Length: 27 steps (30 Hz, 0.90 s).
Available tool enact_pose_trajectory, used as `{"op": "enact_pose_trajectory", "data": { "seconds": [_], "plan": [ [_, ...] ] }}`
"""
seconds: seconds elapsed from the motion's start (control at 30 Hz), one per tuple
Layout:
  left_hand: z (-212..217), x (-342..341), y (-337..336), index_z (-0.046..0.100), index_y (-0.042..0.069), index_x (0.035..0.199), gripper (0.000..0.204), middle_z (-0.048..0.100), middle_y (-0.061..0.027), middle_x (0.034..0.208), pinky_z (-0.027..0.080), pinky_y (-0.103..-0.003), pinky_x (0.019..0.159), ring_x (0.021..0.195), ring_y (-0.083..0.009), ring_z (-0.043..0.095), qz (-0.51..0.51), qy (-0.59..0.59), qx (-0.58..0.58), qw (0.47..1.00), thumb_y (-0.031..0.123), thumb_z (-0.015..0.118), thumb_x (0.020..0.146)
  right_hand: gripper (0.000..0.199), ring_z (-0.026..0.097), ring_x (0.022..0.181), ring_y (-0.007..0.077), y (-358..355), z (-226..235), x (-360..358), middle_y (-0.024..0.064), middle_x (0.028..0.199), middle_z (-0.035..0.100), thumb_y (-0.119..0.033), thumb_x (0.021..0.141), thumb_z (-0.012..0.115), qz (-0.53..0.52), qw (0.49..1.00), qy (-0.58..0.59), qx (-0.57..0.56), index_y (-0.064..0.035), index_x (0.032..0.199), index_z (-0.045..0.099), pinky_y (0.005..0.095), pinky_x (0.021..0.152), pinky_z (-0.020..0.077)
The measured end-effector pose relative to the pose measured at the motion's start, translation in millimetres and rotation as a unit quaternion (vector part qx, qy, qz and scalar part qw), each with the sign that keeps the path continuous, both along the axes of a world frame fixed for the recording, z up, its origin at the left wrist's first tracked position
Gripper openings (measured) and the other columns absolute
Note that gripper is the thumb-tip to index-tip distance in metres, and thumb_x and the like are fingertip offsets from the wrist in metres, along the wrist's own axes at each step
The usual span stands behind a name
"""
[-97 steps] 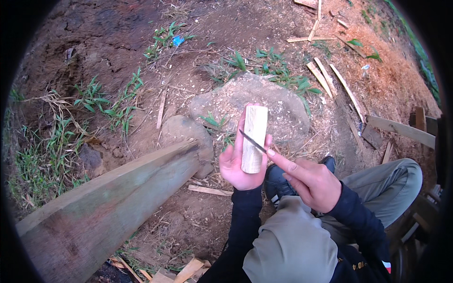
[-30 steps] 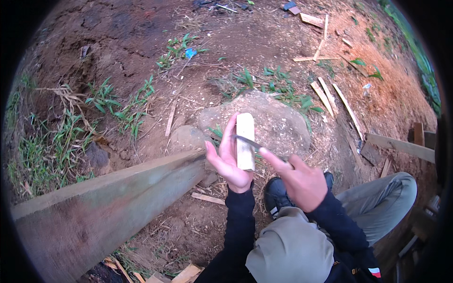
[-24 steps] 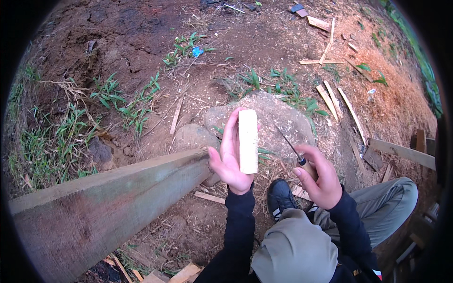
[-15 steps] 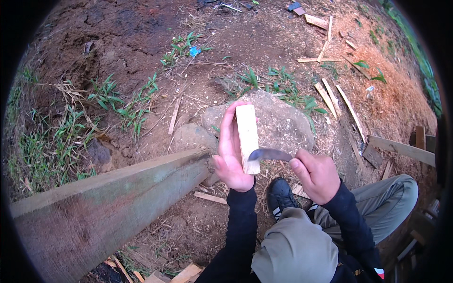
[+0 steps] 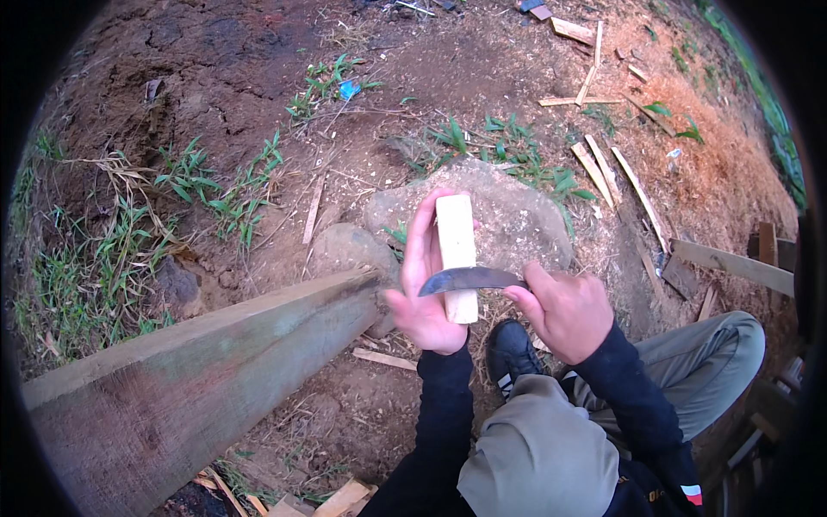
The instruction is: The person sits on the ground and uses a curved knife to carve a small rectangular piece of wood. They repeatedly shave thin layers off the wood, rotating it to work on different sides, and occasionally inspect the carved surface.
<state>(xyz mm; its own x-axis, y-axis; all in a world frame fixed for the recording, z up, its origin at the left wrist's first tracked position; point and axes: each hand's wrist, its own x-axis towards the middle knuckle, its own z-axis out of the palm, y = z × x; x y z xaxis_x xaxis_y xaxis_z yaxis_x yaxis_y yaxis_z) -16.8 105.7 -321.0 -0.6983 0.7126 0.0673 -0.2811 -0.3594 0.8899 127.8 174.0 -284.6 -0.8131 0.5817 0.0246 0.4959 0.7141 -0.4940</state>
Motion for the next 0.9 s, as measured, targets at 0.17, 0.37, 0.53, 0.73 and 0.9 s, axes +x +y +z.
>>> {"op": "enact_pose_trajectory", "data": {
  "seconds": [0.17,0.37,0.53,0.73,0.9],
  "plan": [
    [0,5,-1,0.027,-0.014,0.143,0.126,0.035,-0.0273,0.145,0.037,-0.049,0.105,0.132,-0.0389,0.041,0.011,-0.092,0.073,0.993,0.091,0.014,0.075,0.035,0.058,0.046,0.0281,-7,-1,2,0.0080,0.054,0.055,-0.039,0.094,0.059,-0.020,1.000,-0.013,-0.001,-0.0091,0.078,0.051,0.0390,0.042,0.0436],
    [2,5,4,0.027,-0.014,0.143,0.130,0.035,-0.0273,0.145,0.037,-0.047,0.106,0.133,-0.0370,0.040,0.038,-0.016,0.022,0.999,0.094,0.012,0.073,0.034,0.058,0.046,0.0280,-5,3,4,0.0082,0.054,0.055,-0.038,0.094,0.060,-0.026,0.999,0.005,-0.022,-0.0089,0.078,0.051,0.0392,0.042,0.0437],
    [3,12,0,0.026,-0.014,0.143,0.131,0.035,-0.0279,0.145,0.037,-0.047,0.106,0.131,-0.0377,0.041,0.036,-0.002,-0.012,0.999,0.095,0.015,0.071,0.033,0.059,0.046,0.0268,-6,11,-6,0.0078,0.055,0.056,-0.038,0.094,0.059,-0.016,1.000,0.000,0.001,-0.0092,0.079,0.051,0.0384,0.041,0.0443],
    [0,12,1,0.024,-0.014,0.144,0.130,0.036,-0.0292,0.144,0.038,-0.048,0.105,0.130,-0.0397,0.043,0.043,-0.084,0.036,0.995,0.094,0.018,0.072,0.035,0.058,0.044,0.0261,-13,4,-7,0.0079,0.055,0.056,-0.040,0.094,0.059,-0.048,0.999,0.000,0.023,-0.0098,0.078,0.051,0.0384,0.039,0.0438],
    [8,8,1,0.023,-0.013,0.145,0.130,0.036,-0.0315,0.143,0.037,-0.049,0.107,0.131,-0.0412,0.042,0.035,-0.067,0.013,0.997,0.094,0.017,0.072,0.036,0.058,0.043,0.0262,-17,2,-16,0.0078,0.054,0.055,-0.041,0.094,0.059,-0.058,0.997,0.043,0.001,-0.0104,0.078,0.050,0.0381,0.039,0.0440]
  ]
}}
